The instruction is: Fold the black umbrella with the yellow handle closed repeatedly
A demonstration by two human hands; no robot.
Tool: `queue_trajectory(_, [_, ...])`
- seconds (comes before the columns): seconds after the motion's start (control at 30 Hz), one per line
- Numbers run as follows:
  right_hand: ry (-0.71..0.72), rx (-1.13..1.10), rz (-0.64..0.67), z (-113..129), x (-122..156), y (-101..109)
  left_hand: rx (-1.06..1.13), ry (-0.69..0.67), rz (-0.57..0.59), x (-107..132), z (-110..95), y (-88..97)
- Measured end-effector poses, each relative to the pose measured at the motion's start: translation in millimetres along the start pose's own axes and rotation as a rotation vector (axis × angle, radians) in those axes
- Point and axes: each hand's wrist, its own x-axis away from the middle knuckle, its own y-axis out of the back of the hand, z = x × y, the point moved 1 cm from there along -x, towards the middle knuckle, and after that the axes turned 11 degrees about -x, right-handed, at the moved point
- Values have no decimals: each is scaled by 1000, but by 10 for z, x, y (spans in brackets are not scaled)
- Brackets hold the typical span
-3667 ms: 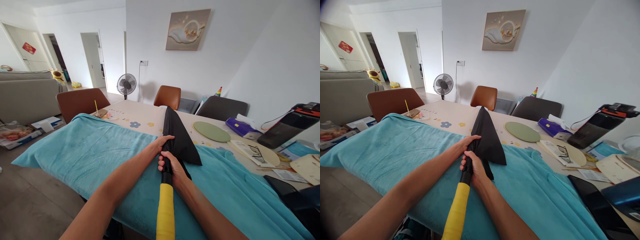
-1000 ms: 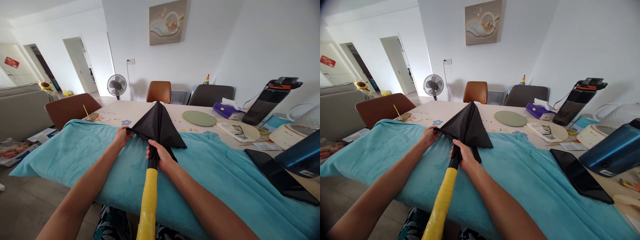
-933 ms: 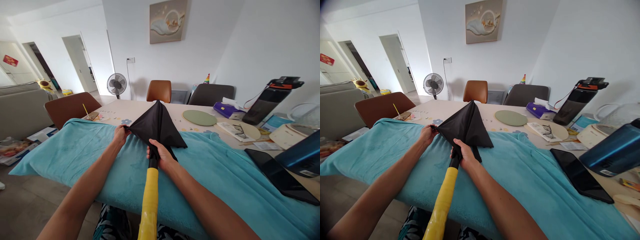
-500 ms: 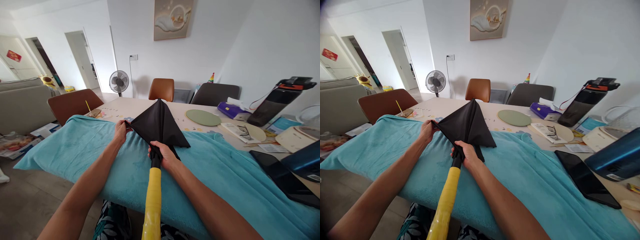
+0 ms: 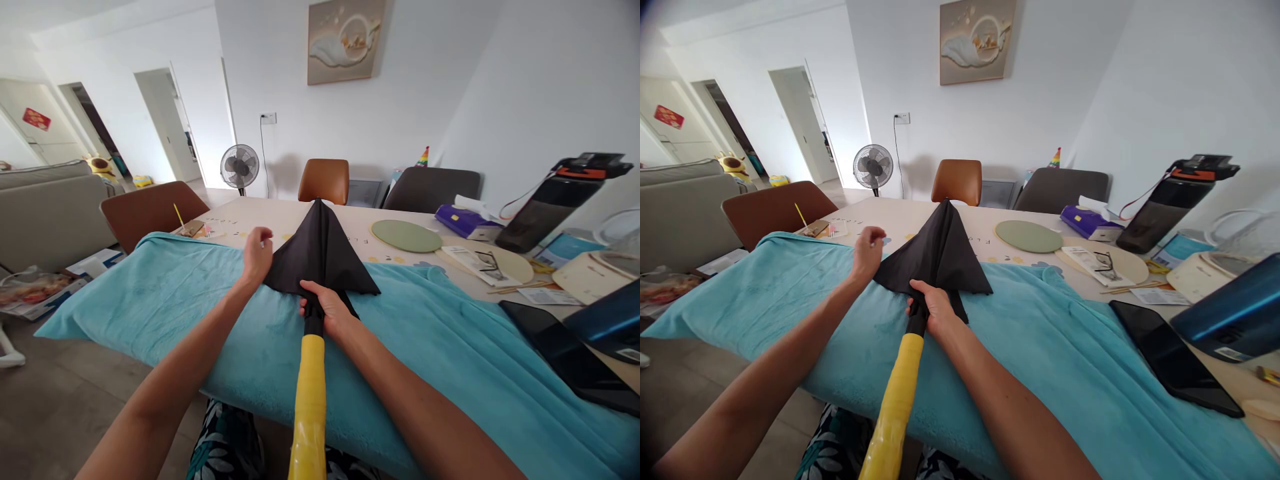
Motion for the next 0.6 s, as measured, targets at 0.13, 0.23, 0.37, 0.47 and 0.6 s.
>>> queue_trajectory(0.13, [6, -1, 8, -3, -13, 3, -15, -275, 289, 133, -363, -384])
queue_trajectory(0.23, [24, -5, 18, 4, -25, 13, -16, -282, 527, 217, -359, -711])
queue_trajectory(0.37, [25, -19, 53, 16, -28, 12, 118, -47, 615, 270, -204, -878])
queue_trajectory(0.47, [50, -71, 95, 35, -7, -3, 202, 146, 580, 281, -165, -848])
queue_trajectory(0.6, [28, -118, 144, 69, 47, -22, 312, 361, 527, 266, -186, -859])
